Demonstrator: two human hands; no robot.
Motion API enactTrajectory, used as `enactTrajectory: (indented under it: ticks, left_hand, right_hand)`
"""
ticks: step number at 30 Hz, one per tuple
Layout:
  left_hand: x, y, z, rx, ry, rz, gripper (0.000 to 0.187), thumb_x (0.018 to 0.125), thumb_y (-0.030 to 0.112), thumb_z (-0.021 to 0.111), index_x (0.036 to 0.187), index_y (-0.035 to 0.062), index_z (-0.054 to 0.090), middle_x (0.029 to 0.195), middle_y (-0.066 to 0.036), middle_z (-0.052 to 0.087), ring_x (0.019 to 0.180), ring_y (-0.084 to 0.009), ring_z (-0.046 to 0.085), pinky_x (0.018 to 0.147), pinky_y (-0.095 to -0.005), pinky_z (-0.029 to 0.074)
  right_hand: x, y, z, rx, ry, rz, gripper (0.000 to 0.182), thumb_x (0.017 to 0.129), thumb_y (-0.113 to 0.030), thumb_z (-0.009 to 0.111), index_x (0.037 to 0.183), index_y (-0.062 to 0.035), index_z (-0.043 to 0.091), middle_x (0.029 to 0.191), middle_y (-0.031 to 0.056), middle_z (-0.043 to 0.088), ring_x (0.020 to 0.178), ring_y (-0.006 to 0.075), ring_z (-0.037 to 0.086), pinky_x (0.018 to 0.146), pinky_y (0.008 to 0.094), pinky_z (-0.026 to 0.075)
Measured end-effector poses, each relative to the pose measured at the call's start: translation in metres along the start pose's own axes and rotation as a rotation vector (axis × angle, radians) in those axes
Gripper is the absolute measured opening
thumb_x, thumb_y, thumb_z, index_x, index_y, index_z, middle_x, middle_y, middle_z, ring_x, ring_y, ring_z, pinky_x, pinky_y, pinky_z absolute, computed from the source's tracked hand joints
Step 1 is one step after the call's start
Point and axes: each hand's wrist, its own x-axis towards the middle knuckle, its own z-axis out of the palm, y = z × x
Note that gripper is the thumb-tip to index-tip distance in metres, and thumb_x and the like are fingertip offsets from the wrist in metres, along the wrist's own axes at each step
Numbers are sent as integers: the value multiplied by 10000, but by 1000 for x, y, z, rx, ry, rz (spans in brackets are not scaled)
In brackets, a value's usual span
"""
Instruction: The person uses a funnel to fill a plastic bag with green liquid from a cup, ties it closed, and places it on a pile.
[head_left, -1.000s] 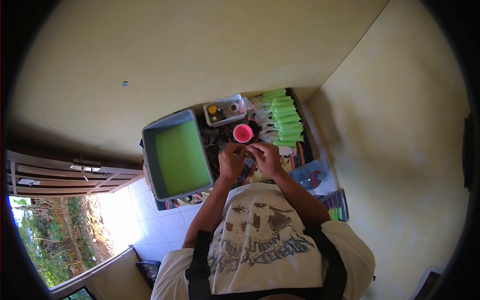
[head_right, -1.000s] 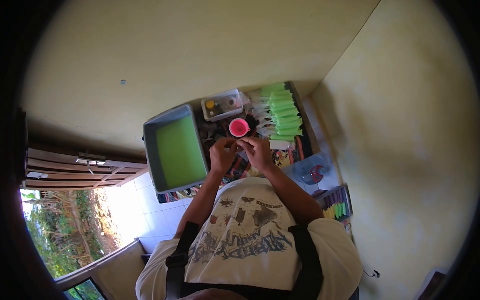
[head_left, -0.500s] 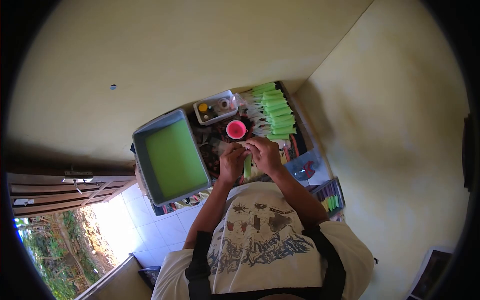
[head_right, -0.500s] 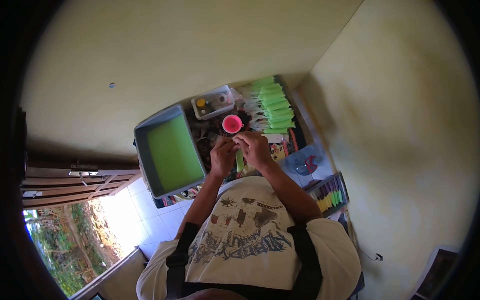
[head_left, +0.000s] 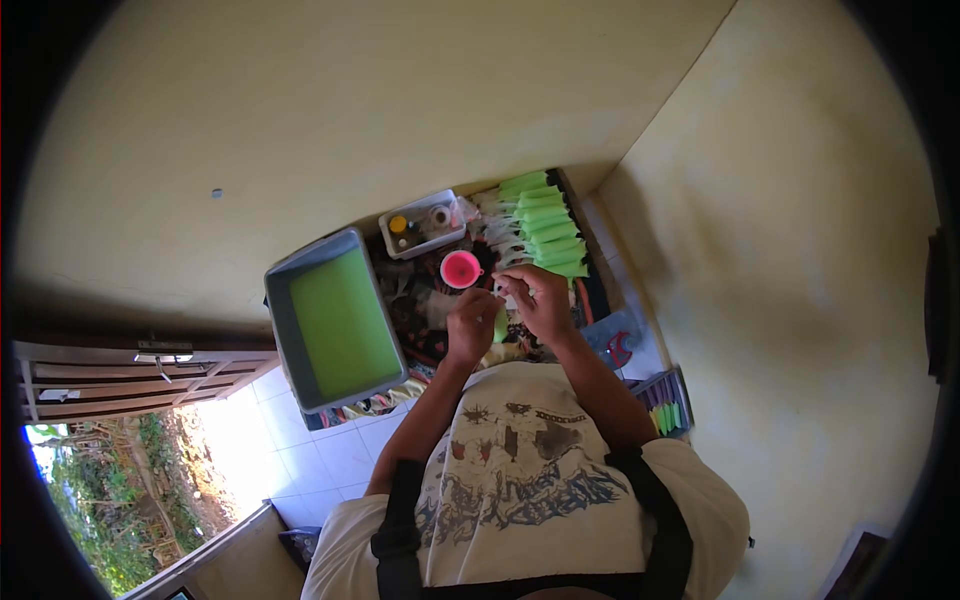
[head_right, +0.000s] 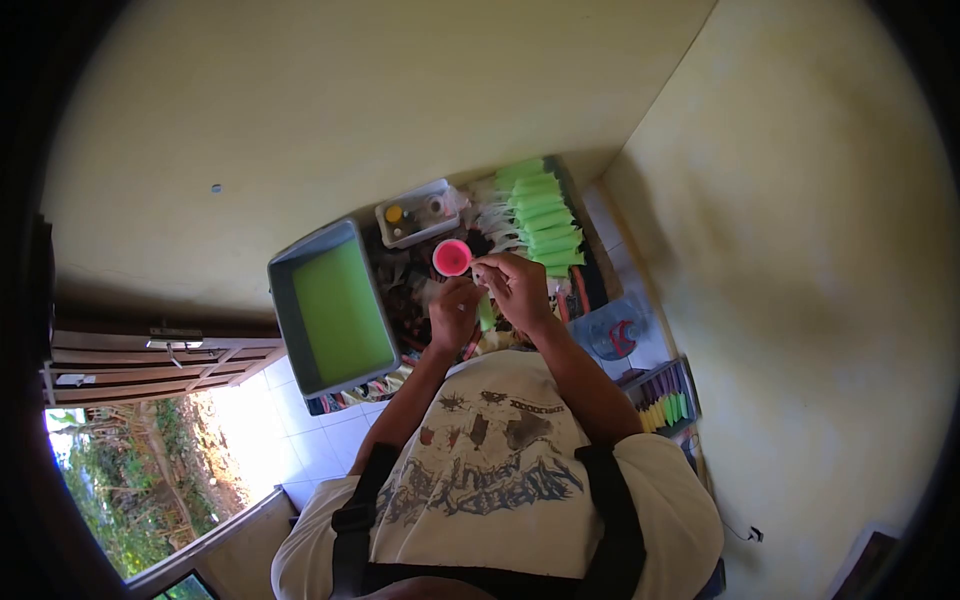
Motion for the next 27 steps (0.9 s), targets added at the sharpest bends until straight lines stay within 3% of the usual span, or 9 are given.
enactTrajectory:
  ticks: [2,4,5,8,11,14,17,23,27]
  left_hand:
    - [12,-1,15,79,-21,-145,100,979,36,760,952,-43,705,918,-142,693,793,-244,728,682,-358,576]
    - [28,-1,42,-376,66,-352,131,1030,72,723,988,-48,694,929,-114,703,823,-193,723,709,-328,600]
    - [38,-4,54,-603,114,-450,151,1055,90,705,1005,-51,688,935,-100,708,839,-167,720,722,-313,612]
    - [62,-31,91,-663,85,-530,196,1087,139,679,1089,-56,702,1000,-91,728,894,-148,722,743,-329,651]
    - [85,-59,122,-729,103,-648,241,1075,175,703,1129,-60,717,1037,-123,748,910,-172,747,718,-340,658]
    - [100,-82,141,-675,112,-829,260,1068,184,699,1172,-54,717,1032,-118,754,855,-196,765,706,-326,648]
    - [101,-111,151,-761,85,-960,263,1074,122,670,1285,-34,662,1191,-138,730,1086,-243,748,939,-378,659]
    - [91,-128,169,-621,138,-974,323,1070,39,628,1383,-40,622,1191,-130,717,1082,-249,750,957,-354,646]
    - [80,-145,175,-607,238,-872,372,1067,17,616,1433,-49,593,1262,-153,686,1091,-254,747,947,-344,646]
  right_hand:
    - [6,4,-18,-3,-5,-25,360,942,-45,776,1294,-9,709,1132,131,777,992,218,765,852,363,585]
    - [3,28,-34,-90,-58,-56,613,910,-92,823,1482,-53,605,1336,156,723,1197,297,718,1000,419,551]
    - [4,51,-41,-141,-69,-61,599,904,-98,830,1464,-55,620,1321,171,728,1194,326,719,1001,427,555]
    - [9,102,-68,-251,-80,-10,498,900,-118,834,1374,-61,690,1238,211,754,1167,407,721,985,444,573]
    - [41,135,-94,-367,-37,-52,357,865,-95,820,1214,-58,754,1112,181,782,1005,396,752,858,474,589]
    - [76,173,-115,-525,-34,-219,302,816,-84,822,1116,-91,790,1050,130,793,949,353,752,852,472,575]
    - [95,212,-124,-677,-97,-214,309,773,-74,849,1077,-96,797,1036,110,783,1006,340,731,892,468,569]
    - [95,242,-122,-702,-111,-203,344,788,-75,846,1128,-99,801,1099,92,738,1171,315,658,995,471,533]
    - [88,240,-120,-464,33,-178,342,861,-51,792,1199,-104,773,1132,141,730,1117,355,672,981,471,538]
